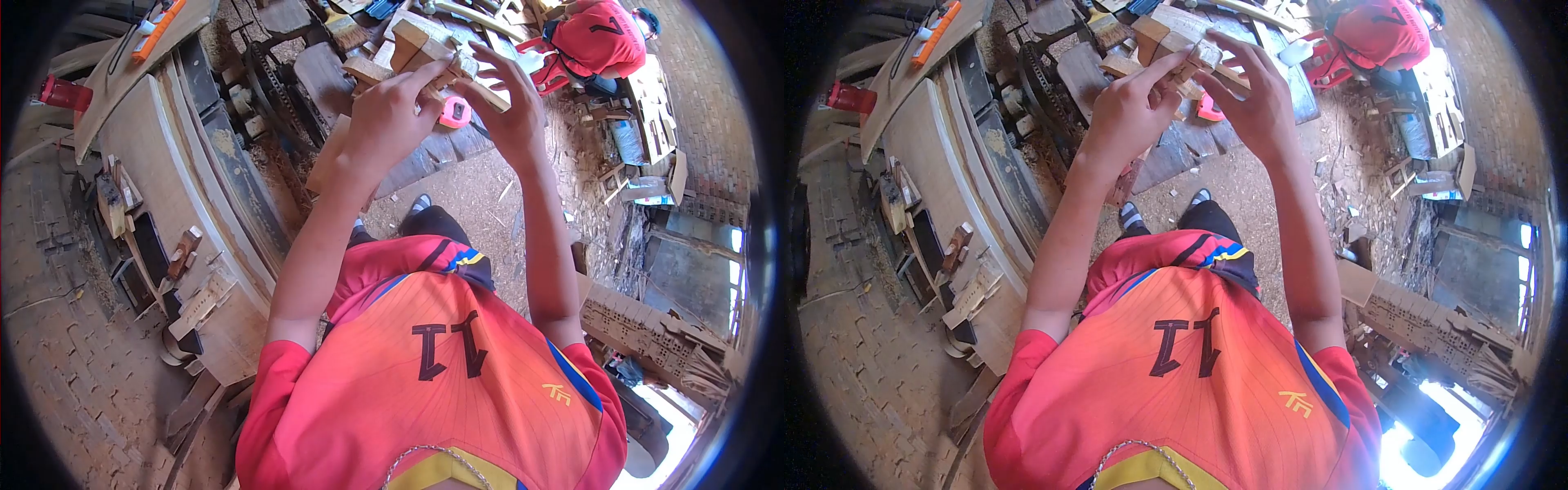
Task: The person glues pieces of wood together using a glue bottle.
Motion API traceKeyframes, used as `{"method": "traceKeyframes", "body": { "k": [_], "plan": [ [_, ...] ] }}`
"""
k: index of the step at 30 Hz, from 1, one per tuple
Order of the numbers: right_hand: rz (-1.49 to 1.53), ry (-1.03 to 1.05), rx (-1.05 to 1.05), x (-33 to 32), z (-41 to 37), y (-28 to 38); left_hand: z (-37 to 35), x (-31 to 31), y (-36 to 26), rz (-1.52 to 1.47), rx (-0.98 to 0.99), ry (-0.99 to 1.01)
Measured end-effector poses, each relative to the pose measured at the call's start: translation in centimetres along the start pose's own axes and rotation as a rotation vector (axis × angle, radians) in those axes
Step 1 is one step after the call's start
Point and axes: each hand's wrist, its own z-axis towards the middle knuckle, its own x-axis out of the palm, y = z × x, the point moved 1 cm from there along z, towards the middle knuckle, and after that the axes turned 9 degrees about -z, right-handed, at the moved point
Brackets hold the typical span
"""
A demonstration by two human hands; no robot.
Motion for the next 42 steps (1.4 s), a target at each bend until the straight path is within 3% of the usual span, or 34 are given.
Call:
{"method": "traceKeyframes", "body": {
  "k": [42],
  "plan": [
    [-0.132,-0.005,-0.039,-0.36,0.29,-0.16,0.33,-0.22,0.04,-0.089,-0.029,-0.021]
  ]
}}
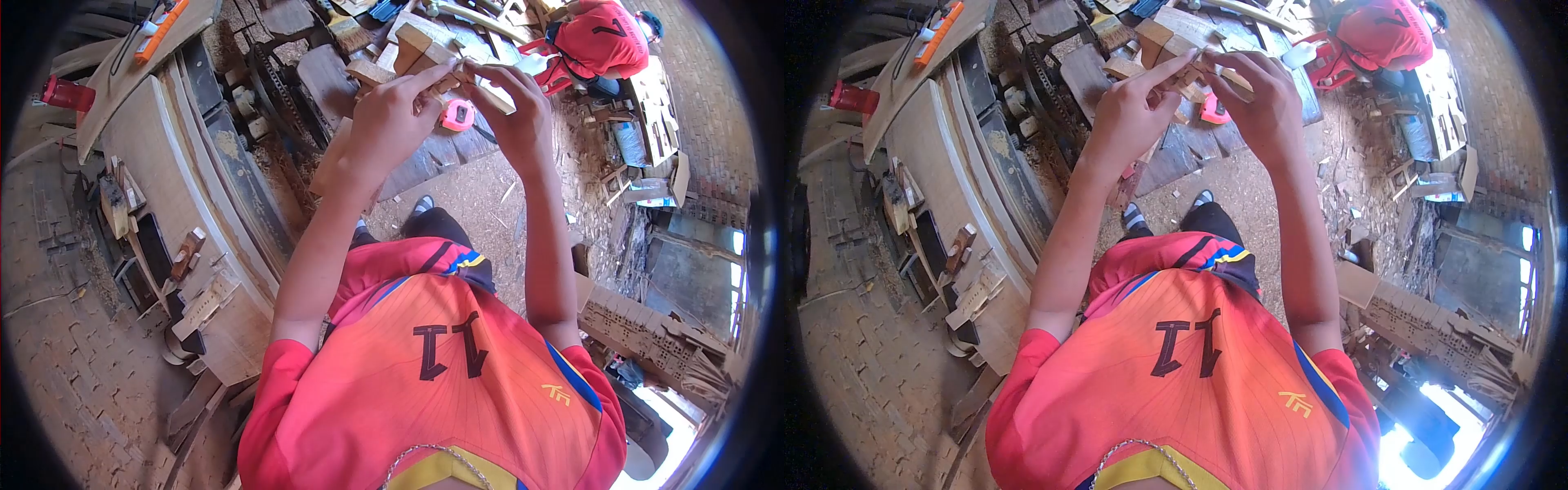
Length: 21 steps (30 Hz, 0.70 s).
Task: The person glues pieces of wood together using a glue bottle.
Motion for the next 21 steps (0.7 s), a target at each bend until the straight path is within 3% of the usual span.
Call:
{"method": "traceKeyframes", "body": {
  "k": [8,21],
  "plan": [
    [-0.091,-0.008,-0.084,-0.2,0.2,-0.6,-0.2,0.1,0.2,-0.011,-0.018,0.009],
    [-0.040,0.015,-0.007,-0.3,0.0,0.2,-0.2,0.1,0.0,-0.045,-0.056,0.027]
  ]
}}
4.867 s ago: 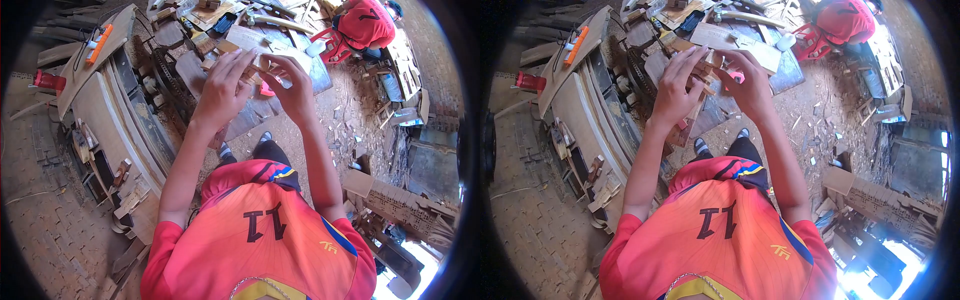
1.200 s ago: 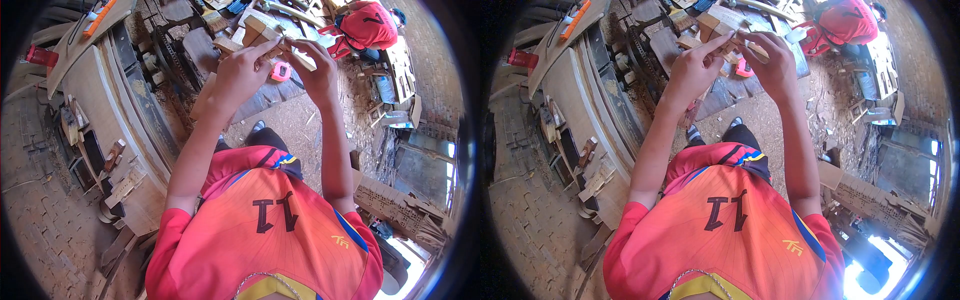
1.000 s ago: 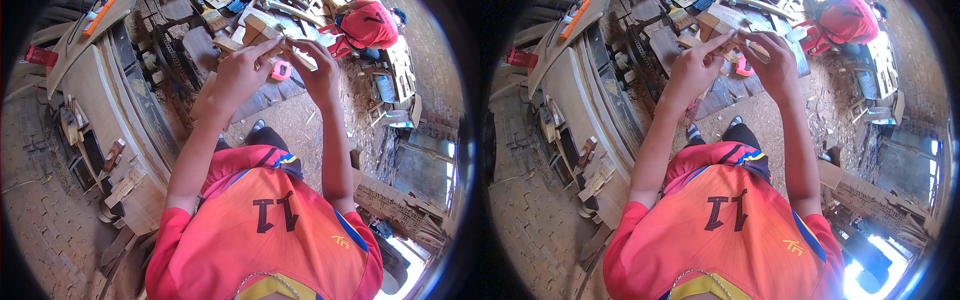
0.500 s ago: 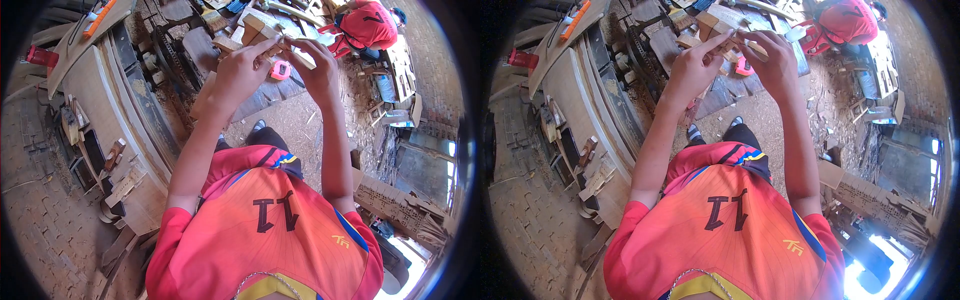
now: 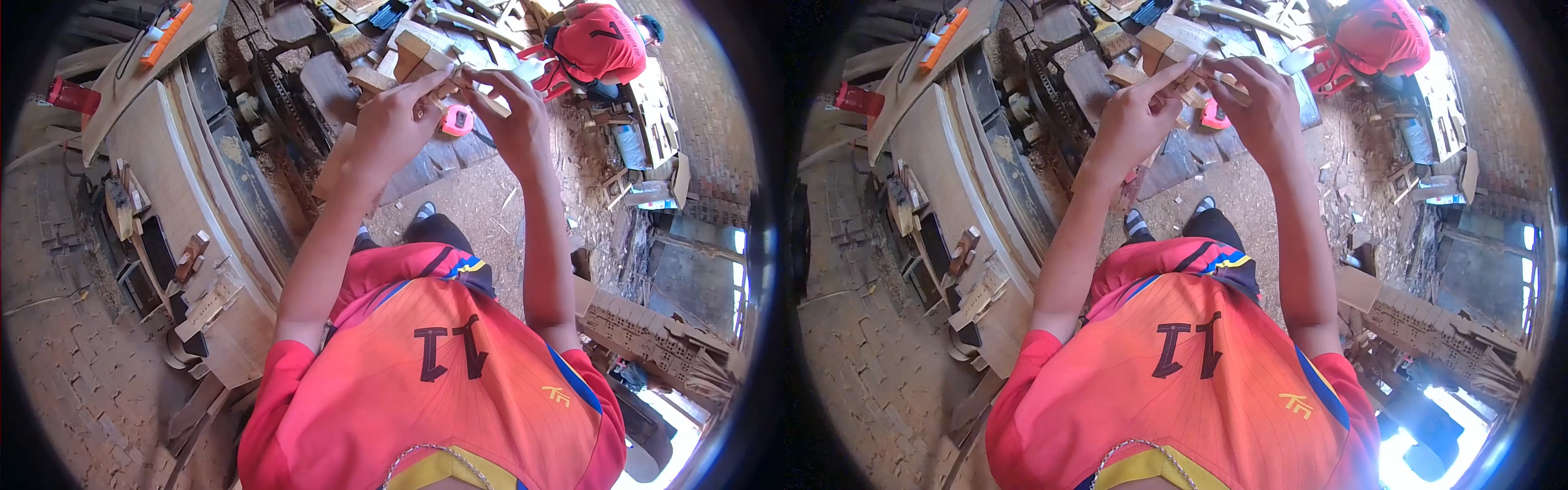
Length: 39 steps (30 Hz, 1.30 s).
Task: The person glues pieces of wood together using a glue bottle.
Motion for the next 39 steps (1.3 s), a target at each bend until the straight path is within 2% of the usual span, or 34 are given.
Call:
{"method": "traceKeyframes", "body": {
  "k": [4,11,18,21,24,28,32,35,39],
  "plan": [
    [-0.068,0.064,-0.022,-1.0,-0.1,0.5,0.1,0.3,0.1,-0.035,0.075,-0.051],
    [-0.067,0.211,-0.040,-2.3,0.1,0.3,0.1,0.0,-0.8,-0.064,0.005,-0.024],
    [-0.018,0.278,-0.200,-3.5,1.8,-0.6,-0.1,0.4,-1.0,-0.175,-0.025,-0.075],
    [-0.009,0.306,-0.281,-3.7,2.7,-1.4,-0.6,0.2,-1.7,-0.300,-0.022,-0.147],
    [0.050,0.290,-0.380,-3.2,3.7,-2.5,-1.4,0.4,-1.5,-0.359,0.031,-0.344],
    [0.128,0.334,-0.502,-2.3,5.7,-5.1,-2.1,1.7,-2.8,-0.318,-0.035,-0.558],
    [0.200,0.315,-0.651,-1.8,7.3,-6.9,-1.9,5.6,-4.1,-0.097,-0.050,-0.783],
    [0.232,0.260,-0.712,-1.3,7.6,-8.0,-1.1,8.7,-6.1,0.287,-0.045,-0.835],
    [0.233,0.287,-0.750,-0.2,7.6,-9.4,0.8,12.4,-7.8,0.528,-0.193,-0.808]
  ]
}}
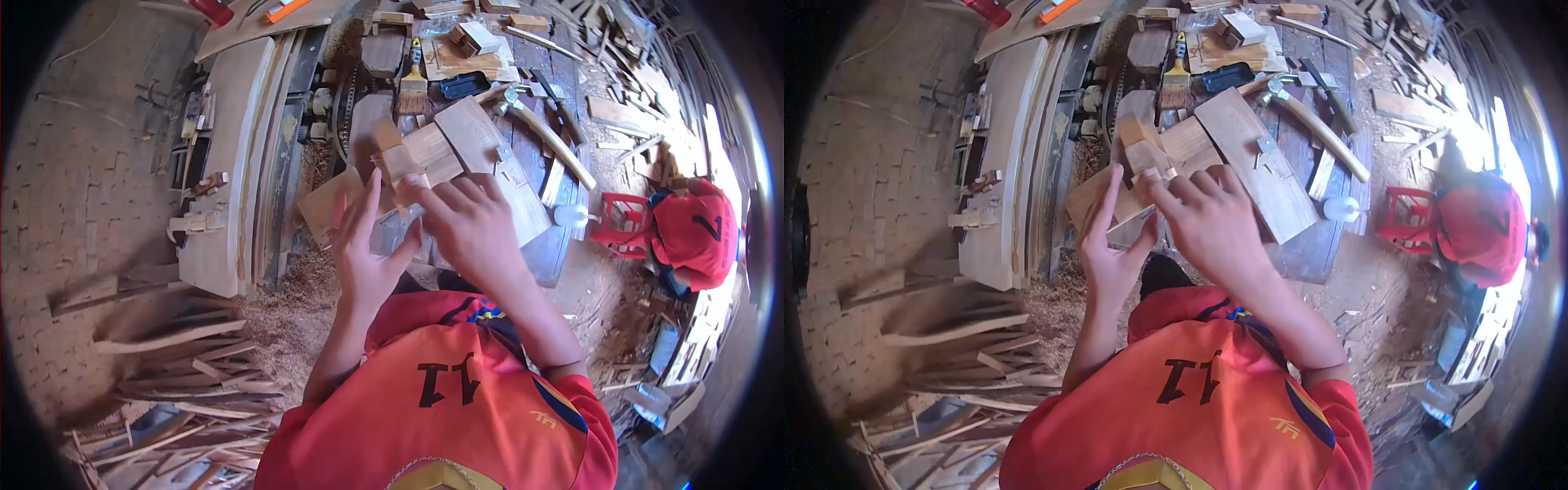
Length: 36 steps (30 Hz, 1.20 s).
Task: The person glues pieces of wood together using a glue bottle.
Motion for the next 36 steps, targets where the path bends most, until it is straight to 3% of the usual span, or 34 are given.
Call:
{"method": "traceKeyframes", "body": {
  "k": [9,18,21,30,36],
  "plan": [
    [0.013,0.039,-0.060,-0.2,-0.3,-0.5,0.2,2.9,-3.4,0.195,-0.137,-0.275],
    [0.055,0.114,-0.066,-0.9,-0.6,-2.0,0.4,3.7,-4.1,0.356,-0.075,-0.215],
    [0.065,0.016,-0.065,-0.7,-0.6,-2.0,0.1,3.6,-3.8,0.363,-0.077,-0.214],
    [0.124,0.016,-0.074,0.0,-0.6,-2.6,0.6,3.9,-4.8,0.463,-0.103,-0.176],
    [0.421,-0.004,-0.031,-0.6,-2.4,-4.5,0.9,4.4,-5.7,0.468,-0.131,-0.169]
  ]
}}
